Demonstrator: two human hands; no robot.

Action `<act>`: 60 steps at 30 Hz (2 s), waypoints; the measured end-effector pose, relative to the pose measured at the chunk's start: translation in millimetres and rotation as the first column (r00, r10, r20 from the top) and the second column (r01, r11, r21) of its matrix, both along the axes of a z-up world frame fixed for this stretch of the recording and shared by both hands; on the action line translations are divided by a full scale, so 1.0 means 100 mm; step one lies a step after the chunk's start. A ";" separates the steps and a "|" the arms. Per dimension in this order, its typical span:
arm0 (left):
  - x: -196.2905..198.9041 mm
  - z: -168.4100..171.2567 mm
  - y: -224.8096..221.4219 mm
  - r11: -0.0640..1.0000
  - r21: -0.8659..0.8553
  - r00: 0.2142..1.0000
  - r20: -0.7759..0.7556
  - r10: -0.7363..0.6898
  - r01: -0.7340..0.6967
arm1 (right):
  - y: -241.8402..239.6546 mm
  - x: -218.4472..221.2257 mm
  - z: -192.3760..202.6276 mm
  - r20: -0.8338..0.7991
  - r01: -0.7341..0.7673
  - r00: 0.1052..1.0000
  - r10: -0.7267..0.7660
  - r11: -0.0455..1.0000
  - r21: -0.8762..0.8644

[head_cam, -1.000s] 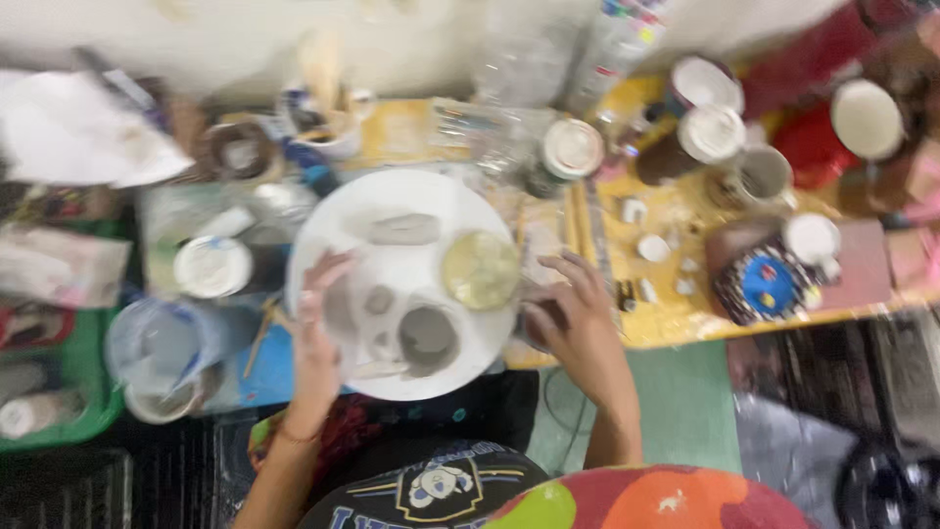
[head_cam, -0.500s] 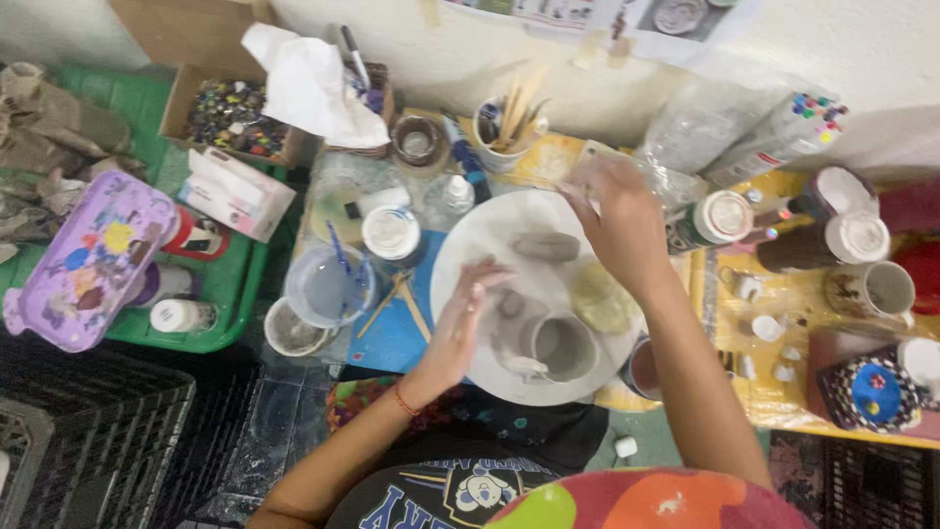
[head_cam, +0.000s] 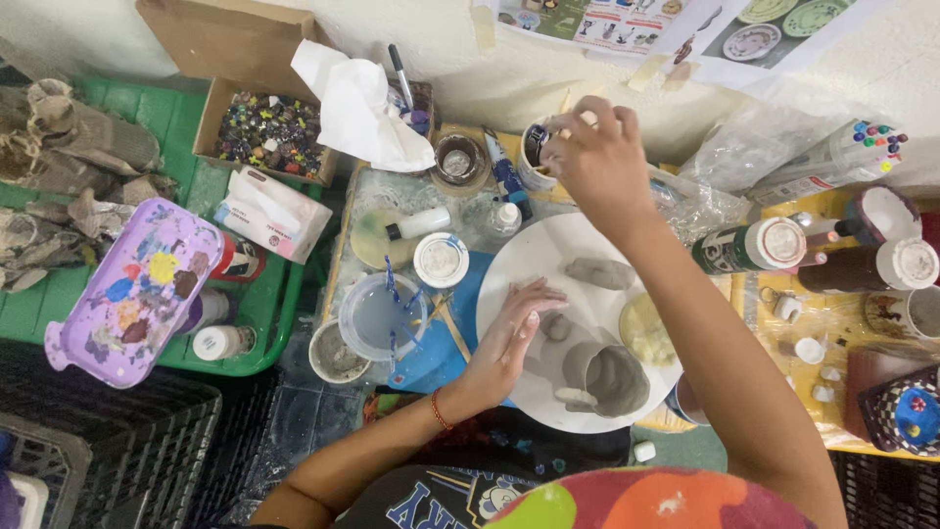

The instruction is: The person attaches a small clay handle to a ceramic cup. They use a small brush to apply liquid clay to the joining points, press the handle onto the side of the cup, and then use the brush and their fingers to smooth and blend the seams.

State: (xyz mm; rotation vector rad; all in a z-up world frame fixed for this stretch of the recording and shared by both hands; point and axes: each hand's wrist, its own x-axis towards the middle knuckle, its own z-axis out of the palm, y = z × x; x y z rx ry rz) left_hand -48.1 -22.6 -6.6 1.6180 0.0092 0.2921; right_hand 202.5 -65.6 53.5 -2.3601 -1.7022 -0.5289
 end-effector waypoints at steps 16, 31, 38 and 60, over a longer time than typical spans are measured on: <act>-0.02 -0.03 0.01 0.996 -0.059 0.998 -0.035 0.058 -0.060 | -0.70 -0.34 0.57 -0.581 -0.016 0.814 0.000 1.000 -0.021; -0.51 -0.03 -0.11 0.989 0.055 0.986 0.097 0.134 -0.140 | -2.55 -1.70 -0.98 -0.876 0.552 0.328 0.353 0.681 0.481; -1.02 0.08 -0.13 0.960 0.216 0.972 0.191 0.139 -0.180 | -2.21 -1.64 -0.84 -0.974 0.778 0.222 -0.037 0.610 0.154; -1.58 0.44 0.87 0.560 0.397 0.686 0.383 0.619 -0.727 | 0.21 -2.67 0.25 -0.093 -0.079 0.991 0.095 0.983 0.163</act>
